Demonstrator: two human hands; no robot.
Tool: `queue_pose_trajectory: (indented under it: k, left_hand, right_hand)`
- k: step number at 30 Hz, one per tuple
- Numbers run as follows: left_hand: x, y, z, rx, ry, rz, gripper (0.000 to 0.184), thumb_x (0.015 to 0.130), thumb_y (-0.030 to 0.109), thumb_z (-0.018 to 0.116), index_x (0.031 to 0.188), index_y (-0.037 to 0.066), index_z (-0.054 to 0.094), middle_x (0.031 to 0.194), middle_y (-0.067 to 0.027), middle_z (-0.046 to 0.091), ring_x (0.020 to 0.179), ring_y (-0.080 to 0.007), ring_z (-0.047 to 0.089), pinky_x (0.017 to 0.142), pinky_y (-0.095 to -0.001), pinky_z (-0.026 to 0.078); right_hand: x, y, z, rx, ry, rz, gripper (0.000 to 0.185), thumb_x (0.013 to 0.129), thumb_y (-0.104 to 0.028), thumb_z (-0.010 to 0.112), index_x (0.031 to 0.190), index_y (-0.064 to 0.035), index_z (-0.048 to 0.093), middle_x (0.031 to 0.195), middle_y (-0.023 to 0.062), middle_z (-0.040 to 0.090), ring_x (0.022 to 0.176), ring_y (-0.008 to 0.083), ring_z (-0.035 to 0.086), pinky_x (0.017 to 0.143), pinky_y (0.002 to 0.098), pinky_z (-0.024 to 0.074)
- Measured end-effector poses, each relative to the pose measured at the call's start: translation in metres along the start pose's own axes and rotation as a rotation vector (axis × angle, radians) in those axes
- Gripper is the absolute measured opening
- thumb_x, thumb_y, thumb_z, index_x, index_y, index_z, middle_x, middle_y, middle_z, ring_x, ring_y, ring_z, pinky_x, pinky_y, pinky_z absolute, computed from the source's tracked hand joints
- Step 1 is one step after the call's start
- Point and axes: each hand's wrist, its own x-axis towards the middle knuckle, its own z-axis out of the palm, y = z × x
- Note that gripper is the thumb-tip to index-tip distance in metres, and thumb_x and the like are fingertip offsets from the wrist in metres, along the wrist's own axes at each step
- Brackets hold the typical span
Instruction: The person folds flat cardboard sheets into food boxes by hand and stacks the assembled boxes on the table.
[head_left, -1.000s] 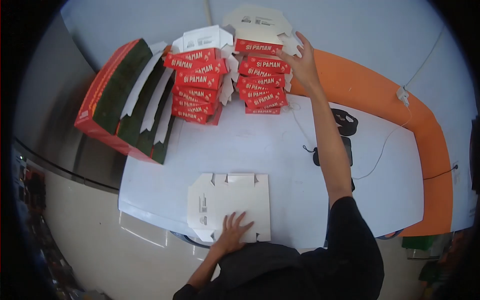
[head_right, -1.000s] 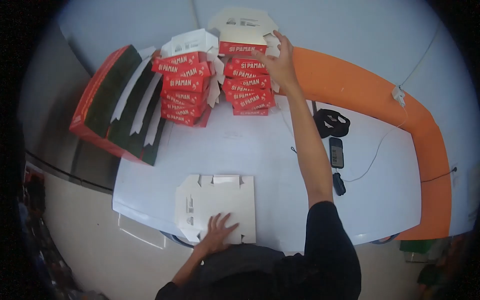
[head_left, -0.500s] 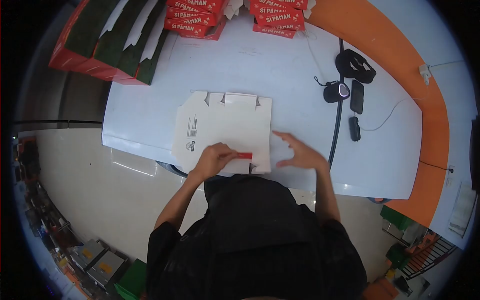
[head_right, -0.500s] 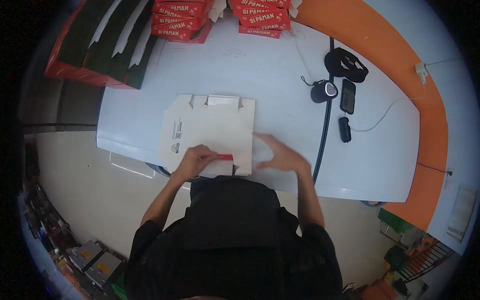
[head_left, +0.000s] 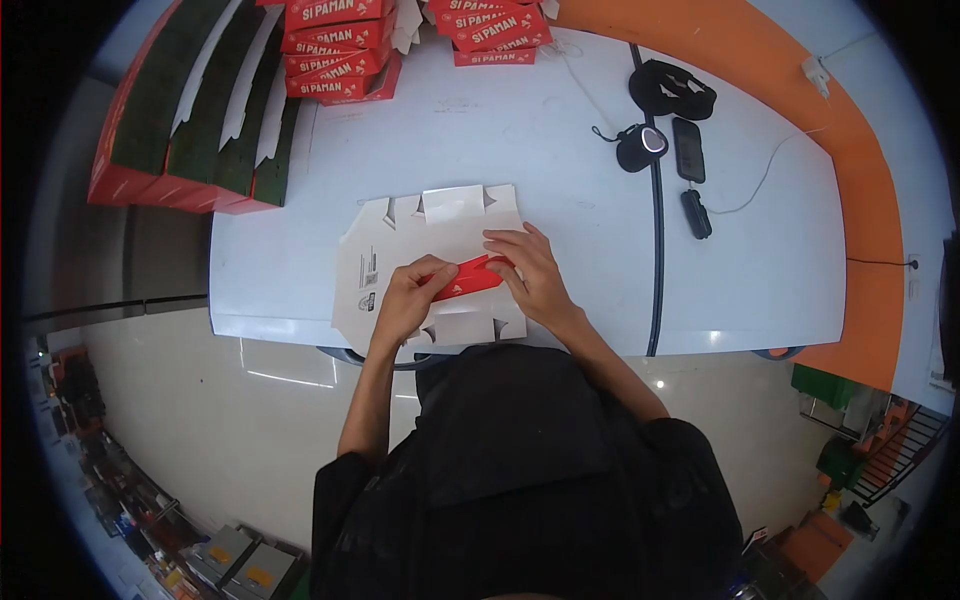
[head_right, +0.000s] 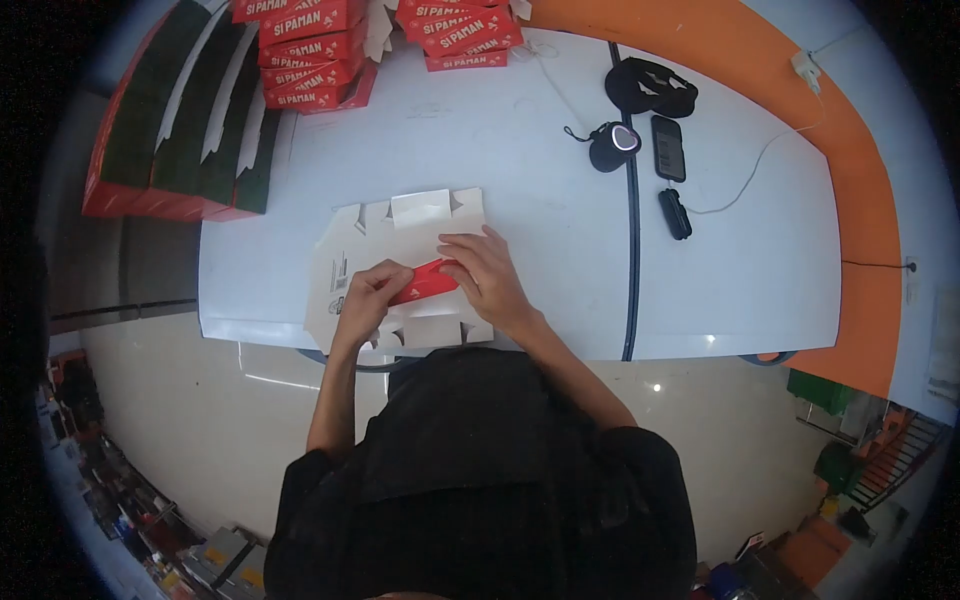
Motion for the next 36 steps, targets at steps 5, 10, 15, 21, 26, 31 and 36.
queue_pose_trajectory:
  k: [5, 10, 15, 21, 26, 31, 36]
  left_hand:
    - [-0.006, 0.007, 0.008, 0.055, -0.039, 0.075, 0.021, 0.103, 0.014, 0.067, 0.103, -0.004, 0.077, 0.093, -0.0034, 0.067, 0.090, -0.0123, 0.061, 0.085, -0.0274, 0.047]
    - [-0.004, -0.001, 0.008, 0.049, -0.080, 0.085, 0.022, 0.103, 0.016, 0.069, 0.106, -0.003, 0.078, 0.097, -0.0066, 0.067, 0.089, -0.0138, 0.062, 0.085, -0.0292, 0.048]
    - [-0.004, 0.002, 0.008, 0.006, -0.119, 0.004, 0.022, 0.103, 0.015, 0.067, 0.107, -0.004, 0.078, 0.098, -0.0056, 0.067, 0.092, -0.0132, 0.062, 0.087, -0.0277, 0.047]
    - [-0.003, 0.002, 0.008, 0.025, -0.190, 0.018, 0.021, 0.102, 0.013, 0.068, 0.107, -0.004, 0.077, 0.101, -0.0063, 0.068, 0.094, -0.0140, 0.062, 0.089, -0.0272, 0.047]
    - [-0.005, 0.003, 0.002, 0.108, -0.284, 0.054, 0.018, 0.101, 0.009, 0.067, 0.105, -0.006, 0.076, 0.105, -0.0080, 0.069, 0.097, -0.0158, 0.063, 0.090, -0.0286, 0.048]
    - [-0.017, -0.001, 0.005, 0.013, -0.286, -0.094, 0.015, 0.101, 0.006, 0.066, 0.102, -0.007, 0.074, 0.112, -0.0090, 0.070, 0.100, -0.0161, 0.064, 0.087, -0.0293, 0.050]
    - [-0.029, -0.009, -0.003, 0.442, -0.034, -0.117, 0.012, 0.098, 0.004, 0.069, 0.096, -0.007, 0.074, 0.096, -0.0087, 0.072, 0.084, -0.0135, 0.065, 0.077, -0.0304, 0.053]
  right_hand:
    - [-0.002, -0.009, 0.007, -0.080, 0.025, -0.111, 0.031, 0.094, -0.010, 0.072, 0.125, -0.0068, 0.072, 0.133, 0.0066, 0.070, 0.122, 0.0253, 0.063, 0.119, 0.0547, 0.0345]
    - [-0.009, 0.000, 0.007, -0.078, -0.039, -0.186, 0.033, 0.092, -0.011, 0.072, 0.125, -0.0080, 0.073, 0.127, 0.0048, 0.071, 0.121, 0.0237, 0.063, 0.120, 0.0588, 0.0328]
    - [-0.016, 0.001, 0.006, -0.071, -0.016, -0.269, 0.032, 0.093, -0.008, 0.071, 0.125, -0.0083, 0.074, 0.125, 0.0043, 0.072, 0.119, 0.0225, 0.064, 0.123, 0.0588, 0.0306]
    - [-0.022, 0.011, 0.018, -0.063, 0.011, -0.345, 0.040, 0.092, -0.010, 0.068, 0.132, -0.0086, 0.071, 0.123, 0.0034, 0.071, 0.120, 0.0216, 0.062, 0.121, 0.0649, 0.0272]
    - [-0.024, 0.000, 0.014, -0.125, -0.049, -0.320, 0.049, 0.092, -0.014, 0.071, 0.141, -0.0082, 0.066, 0.118, 0.0046, 0.070, 0.116, 0.0218, 0.063, 0.121, 0.0656, 0.0279]
    - [-0.030, 0.002, 0.005, -0.179, -0.186, -0.289, 0.047, 0.091, -0.016, 0.072, 0.137, -0.0088, 0.068, 0.108, 0.0038, 0.070, 0.111, 0.0208, 0.063, 0.121, 0.0637, 0.0287]
    - [-0.037, 0.024, 0.004, -0.123, -0.148, -0.251, 0.041, 0.089, -0.014, 0.071, 0.130, -0.0103, 0.070, 0.097, 0.0008, 0.069, 0.101, 0.0222, 0.065, 0.122, 0.0619, 0.0282]
